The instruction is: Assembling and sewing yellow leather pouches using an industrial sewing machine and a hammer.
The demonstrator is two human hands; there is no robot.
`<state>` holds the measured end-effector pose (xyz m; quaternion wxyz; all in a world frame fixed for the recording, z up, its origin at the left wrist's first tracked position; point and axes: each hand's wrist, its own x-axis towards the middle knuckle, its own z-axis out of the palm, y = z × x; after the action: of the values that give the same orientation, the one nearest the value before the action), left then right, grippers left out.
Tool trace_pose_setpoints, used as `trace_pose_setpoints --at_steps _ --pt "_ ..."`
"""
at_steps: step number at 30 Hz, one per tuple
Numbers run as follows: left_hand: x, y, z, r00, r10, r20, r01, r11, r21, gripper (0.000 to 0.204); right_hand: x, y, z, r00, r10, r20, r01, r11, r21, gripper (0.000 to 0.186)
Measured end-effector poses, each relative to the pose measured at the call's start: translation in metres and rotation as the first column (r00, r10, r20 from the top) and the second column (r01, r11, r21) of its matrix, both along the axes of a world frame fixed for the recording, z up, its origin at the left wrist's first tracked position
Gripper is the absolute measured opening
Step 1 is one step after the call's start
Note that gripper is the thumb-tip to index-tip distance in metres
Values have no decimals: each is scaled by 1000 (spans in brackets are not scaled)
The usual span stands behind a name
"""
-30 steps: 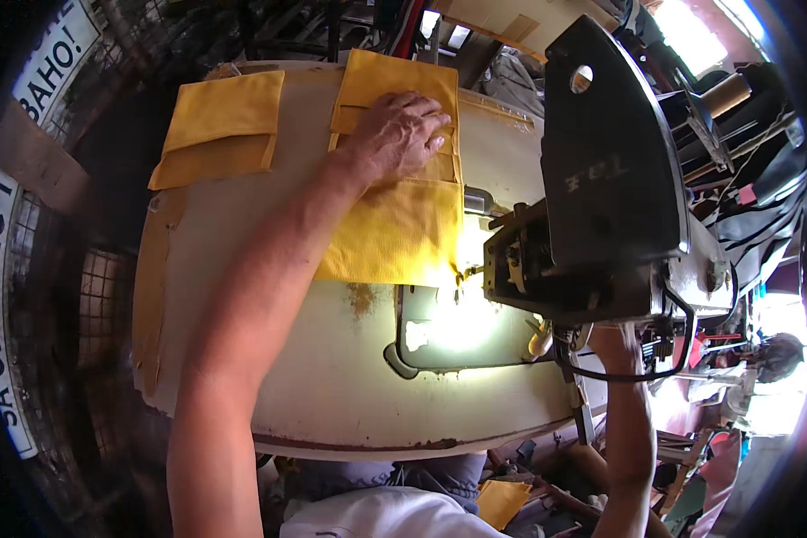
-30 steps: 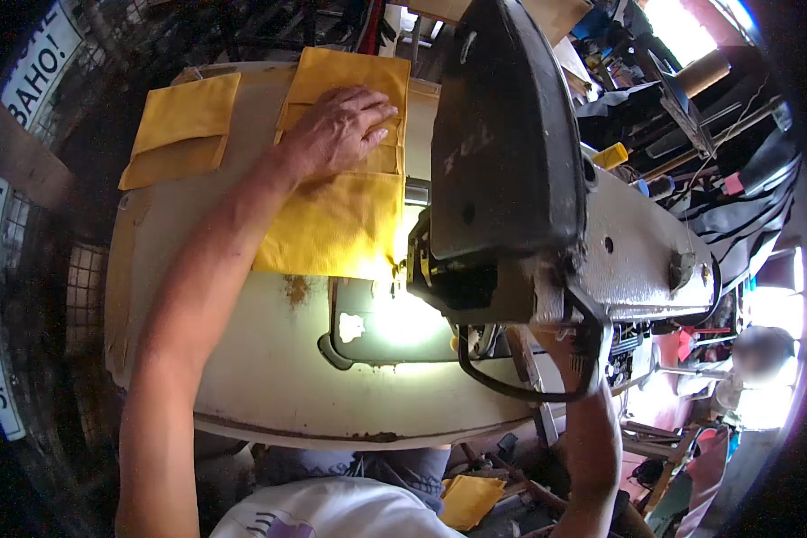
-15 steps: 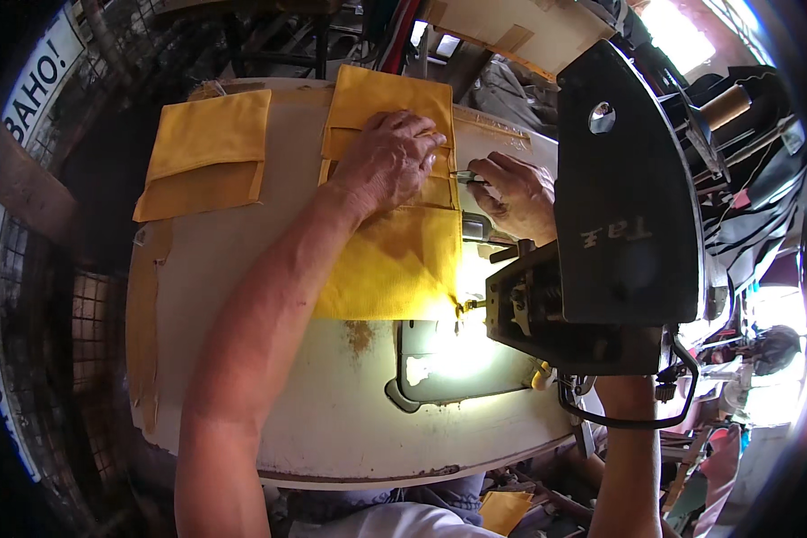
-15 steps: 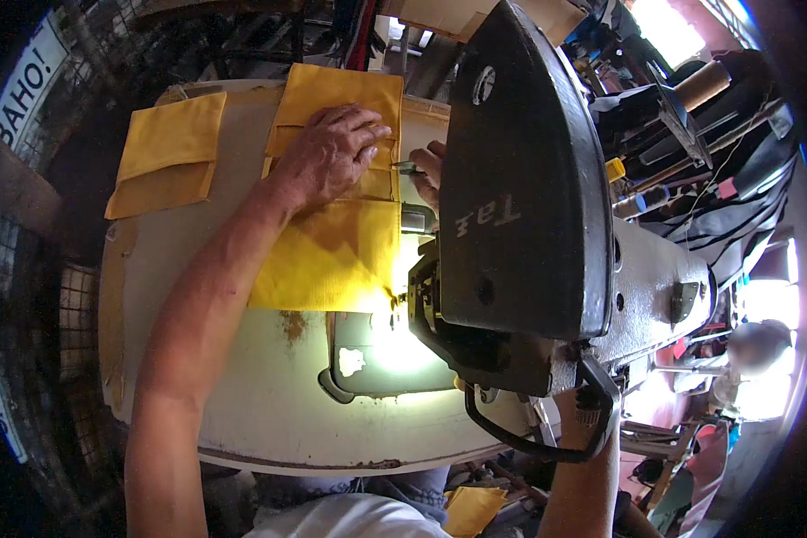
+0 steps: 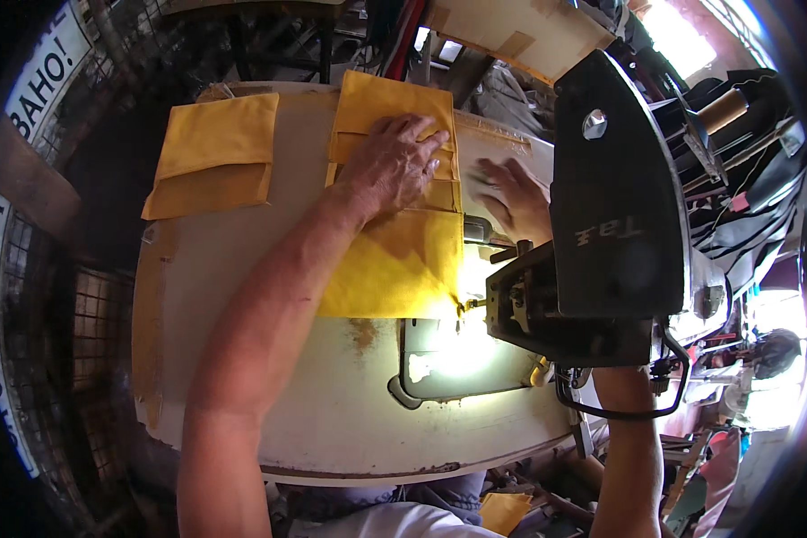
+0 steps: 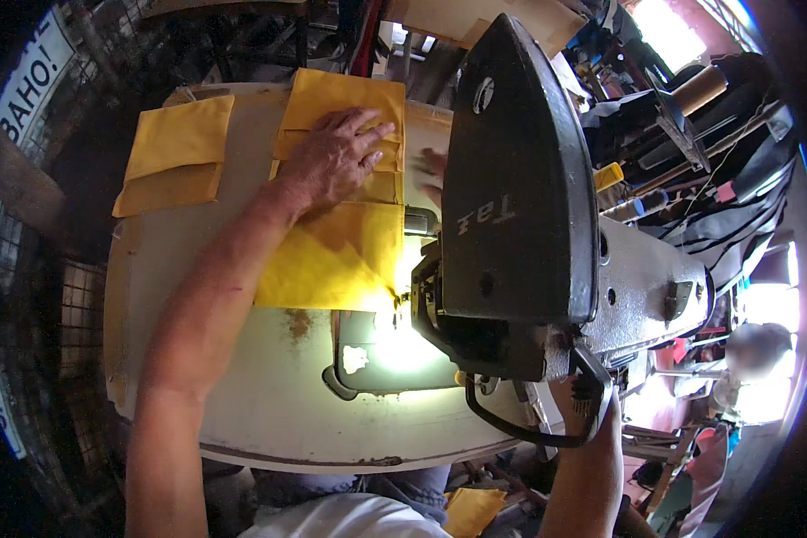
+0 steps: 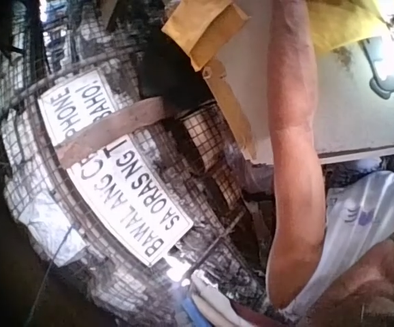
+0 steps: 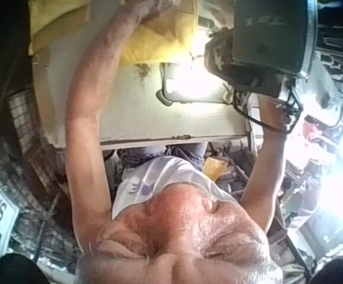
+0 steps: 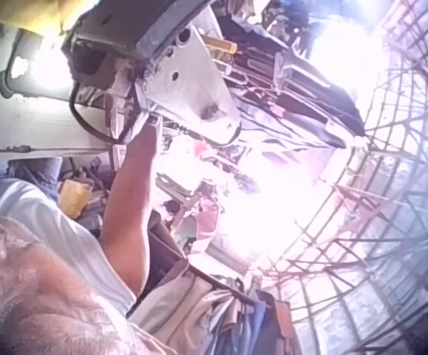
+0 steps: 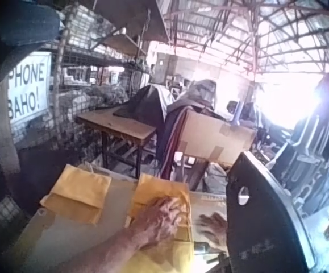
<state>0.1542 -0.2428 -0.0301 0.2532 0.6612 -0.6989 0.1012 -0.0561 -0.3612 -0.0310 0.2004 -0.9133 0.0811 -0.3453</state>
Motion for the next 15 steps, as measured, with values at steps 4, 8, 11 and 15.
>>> trace_pose_setpoints --at_steps 4,8,11,15 --pt "-5 0 8 994 108 24 -103 984 -143 38 -109 37 31 724 -541 -427 428 839 -336 26" --pt "-3 -9 9 991 123 49 -121 992 -39 27 -274 144 45 492 -687 -535 639 702 -315 24" --pt "6 -12 10 957 162 240 -138 984 -113 12 -276 197 55 465 -786 -406 792 575 -207 37" --pt "7 -12 18 963 94 252 -87 995 -42 14 -295 217 43 423 -781 -459 843 525 -116 32"
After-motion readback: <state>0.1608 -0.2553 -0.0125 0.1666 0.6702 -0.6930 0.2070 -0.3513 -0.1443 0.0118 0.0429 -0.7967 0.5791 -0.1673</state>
